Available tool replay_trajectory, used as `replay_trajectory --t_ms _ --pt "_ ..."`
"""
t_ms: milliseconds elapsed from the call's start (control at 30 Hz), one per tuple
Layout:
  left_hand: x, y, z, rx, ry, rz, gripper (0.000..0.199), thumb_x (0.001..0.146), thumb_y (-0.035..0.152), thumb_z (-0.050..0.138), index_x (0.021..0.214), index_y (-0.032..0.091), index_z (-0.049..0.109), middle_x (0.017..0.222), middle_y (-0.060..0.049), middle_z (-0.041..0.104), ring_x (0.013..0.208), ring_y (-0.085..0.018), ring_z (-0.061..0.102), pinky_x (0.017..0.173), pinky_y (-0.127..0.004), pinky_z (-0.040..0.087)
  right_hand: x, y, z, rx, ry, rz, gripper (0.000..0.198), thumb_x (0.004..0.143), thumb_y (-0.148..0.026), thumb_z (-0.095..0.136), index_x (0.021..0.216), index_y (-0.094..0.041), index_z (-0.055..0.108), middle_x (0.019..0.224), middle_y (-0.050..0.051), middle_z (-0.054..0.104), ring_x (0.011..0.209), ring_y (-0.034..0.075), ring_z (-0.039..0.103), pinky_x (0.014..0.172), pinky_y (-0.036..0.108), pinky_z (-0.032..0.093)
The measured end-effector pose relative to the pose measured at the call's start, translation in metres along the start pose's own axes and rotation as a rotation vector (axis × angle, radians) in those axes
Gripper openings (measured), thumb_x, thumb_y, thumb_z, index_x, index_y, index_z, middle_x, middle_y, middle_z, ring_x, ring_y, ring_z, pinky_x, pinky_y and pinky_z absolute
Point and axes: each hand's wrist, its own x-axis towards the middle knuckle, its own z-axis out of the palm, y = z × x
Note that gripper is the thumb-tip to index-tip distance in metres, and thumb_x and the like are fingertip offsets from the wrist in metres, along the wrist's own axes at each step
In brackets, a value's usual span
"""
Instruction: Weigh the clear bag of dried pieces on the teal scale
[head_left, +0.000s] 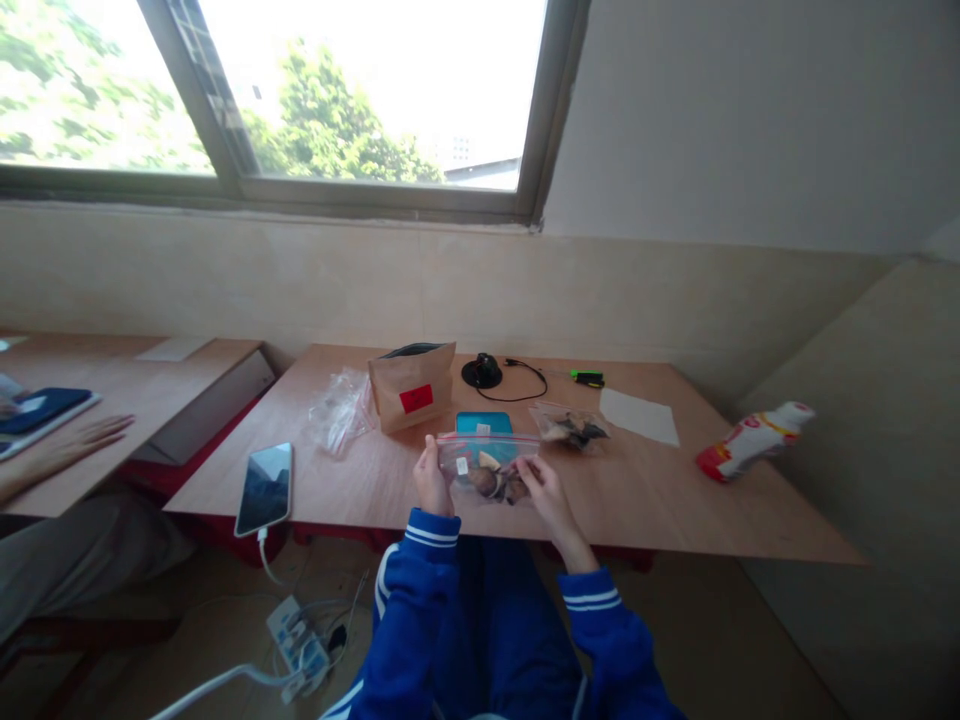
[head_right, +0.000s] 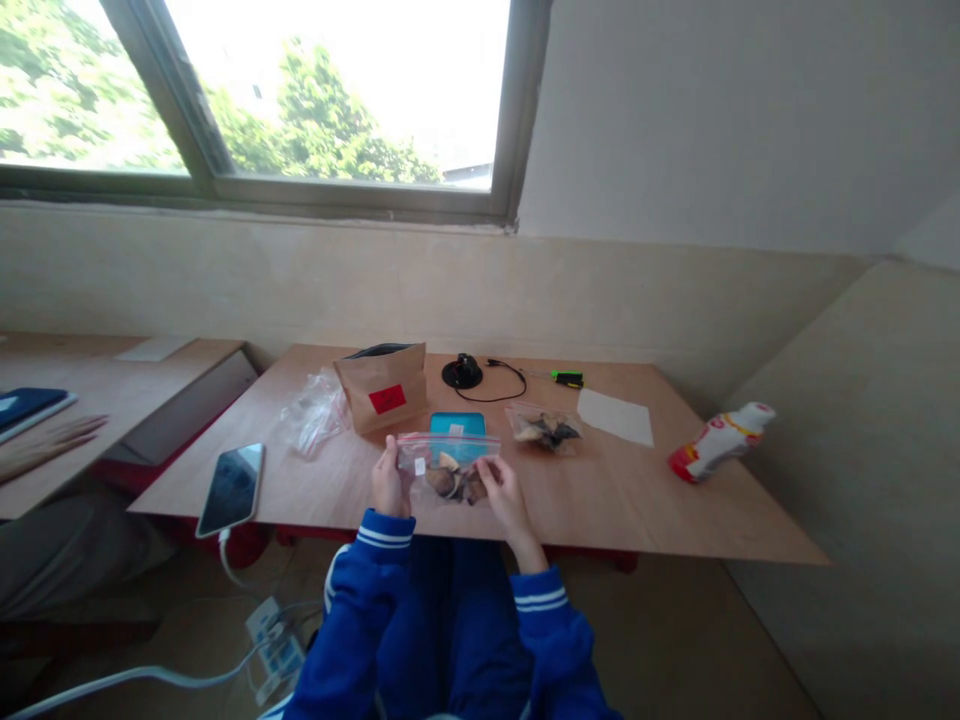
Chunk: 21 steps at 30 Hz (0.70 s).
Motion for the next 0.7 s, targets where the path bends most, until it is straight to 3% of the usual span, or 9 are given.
replay_trajectory --t_ms 100,233,367,500,567,633,700 --pt "0.004 0.003 -0.013 0.107 -0.107 -0.098 0.049 0.066 0.053 0.070 0.096 0.014 0.065 0.094 -0.014 0.073 0.072 -0.020 0.071 0.065 -0.031 0.054 0.019 0.013 -0.034 -0.093 0.224 0.042 0.055 0.064 -0.073 0.061 0.077 -0.019 0.064 0.078 0.007 0.070 0.076 0.024 0.066 0.072 0.036 0.054" --pt "0.010 0.014 -0.035 0.216 -0.141 -0.117 0.047 0.062 0.047 0.072 0.095 0.014 0.066 0.100 -0.015 0.072 0.074 -0.021 0.071 0.065 -0.031 0.053 0.054 0.016 -0.105 -0.168 0.325 0.080 0.059 0.052 -0.074 0.066 0.068 -0.018 0.063 0.070 0.007 0.068 0.069 0.023 0.064 0.066 0.036 0.053" --pt "0.015 0.020 -0.047 0.257 -0.086 -0.112 0.045 0.059 0.048 0.071 0.089 0.014 0.066 0.090 -0.013 0.074 0.067 -0.019 0.069 0.060 -0.028 0.050 0.095 0.010 -0.152 -0.268 0.415 0.108 0.047 0.067 -0.064 0.061 0.070 -0.017 0.060 0.070 0.007 0.067 0.066 0.020 0.063 0.061 0.031 0.052" --pt "0.015 0.019 -0.049 0.291 -0.092 -0.107 0.044 0.059 0.049 0.069 0.087 0.015 0.065 0.086 -0.012 0.073 0.065 -0.019 0.068 0.059 -0.028 0.049 0.130 0.008 -0.156 -0.438 0.418 0.166 0.030 0.077 -0.044 0.059 0.080 -0.014 0.063 0.078 0.013 0.068 0.078 0.027 0.065 0.065 0.037 0.052" --pt "0.015 0.019 -0.050 0.313 -0.108 -0.109 0.044 0.060 0.049 0.068 0.087 0.015 0.065 0.085 -0.011 0.073 0.065 -0.019 0.068 0.059 -0.028 0.049 0.137 0.009 -0.146 -0.536 0.442 0.161 0.029 0.076 -0.033 0.062 0.094 -0.011 0.065 0.098 0.020 0.067 0.098 0.033 0.061 0.078 0.044 0.050" --pt "0.015 0.020 -0.052 0.327 -0.092 -0.101 0.043 0.060 0.049 0.067 0.087 0.015 0.065 0.082 -0.009 0.072 0.063 -0.018 0.067 0.058 -0.027 0.048 0.138 0.011 -0.133 -0.732 0.435 0.055 0.041 0.079 -0.027 0.058 0.117 -0.010 0.058 0.125 0.023 0.056 0.119 0.036 0.048 0.093 0.048 0.041" --pt "0.017 0.022 -0.055 0.330 -0.061 -0.086 0.042 0.060 0.049 0.066 0.085 0.015 0.065 0.079 -0.008 0.072 0.061 -0.017 0.066 0.056 -0.027 0.048 0.135 0.015 -0.117 -1.008 0.328 -0.054 0.046 0.087 -0.027 0.048 0.130 -0.012 0.049 0.138 0.021 0.046 0.127 0.034 0.040 0.101 0.048 0.034"
